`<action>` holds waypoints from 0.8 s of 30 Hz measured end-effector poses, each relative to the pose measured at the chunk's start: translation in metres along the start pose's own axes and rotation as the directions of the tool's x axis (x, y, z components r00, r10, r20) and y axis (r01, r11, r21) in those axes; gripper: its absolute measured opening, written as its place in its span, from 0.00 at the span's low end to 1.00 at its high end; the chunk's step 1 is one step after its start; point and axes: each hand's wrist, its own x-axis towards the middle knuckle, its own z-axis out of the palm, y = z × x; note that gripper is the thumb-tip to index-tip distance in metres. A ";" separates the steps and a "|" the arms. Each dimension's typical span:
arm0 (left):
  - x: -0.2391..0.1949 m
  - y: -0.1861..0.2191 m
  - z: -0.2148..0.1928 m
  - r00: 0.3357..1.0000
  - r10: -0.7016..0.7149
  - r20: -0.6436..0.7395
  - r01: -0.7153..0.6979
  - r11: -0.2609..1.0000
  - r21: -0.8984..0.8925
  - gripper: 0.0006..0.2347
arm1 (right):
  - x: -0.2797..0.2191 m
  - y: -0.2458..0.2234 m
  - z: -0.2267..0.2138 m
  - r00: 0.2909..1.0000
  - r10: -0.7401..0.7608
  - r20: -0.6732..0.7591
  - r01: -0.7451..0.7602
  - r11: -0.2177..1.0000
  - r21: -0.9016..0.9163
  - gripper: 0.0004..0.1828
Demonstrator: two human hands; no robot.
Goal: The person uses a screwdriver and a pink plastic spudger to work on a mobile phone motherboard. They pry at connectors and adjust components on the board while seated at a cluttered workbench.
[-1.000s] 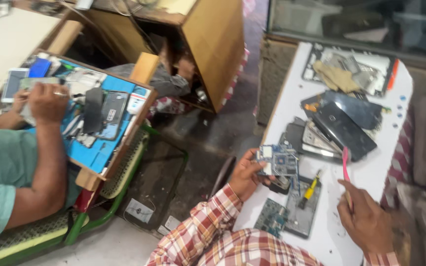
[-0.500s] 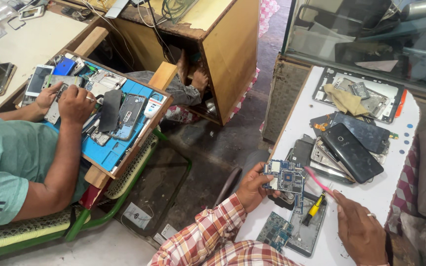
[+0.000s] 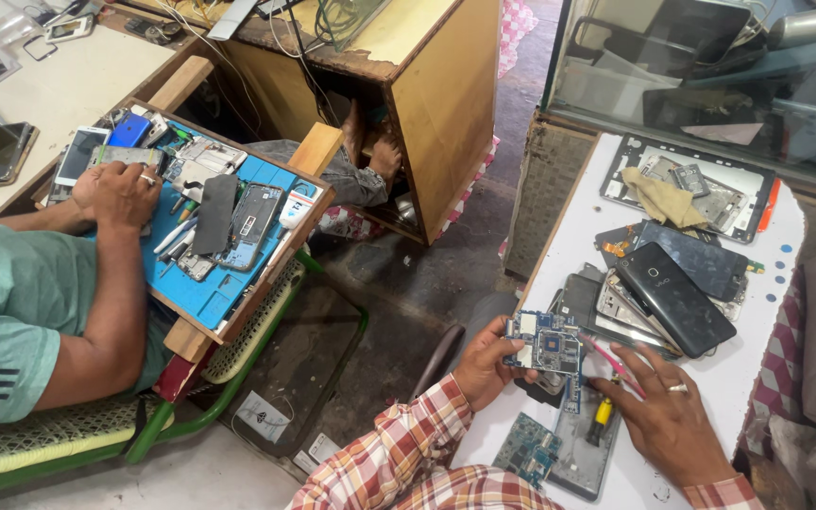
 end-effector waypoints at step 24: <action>-0.007 0.011 0.010 0.994 0.038 0.102 -0.040 0.999 0.014 0.21 | 0.003 0.003 0.021 0.774 0.633 -0.009 0.069 -0.069 0.995 0.12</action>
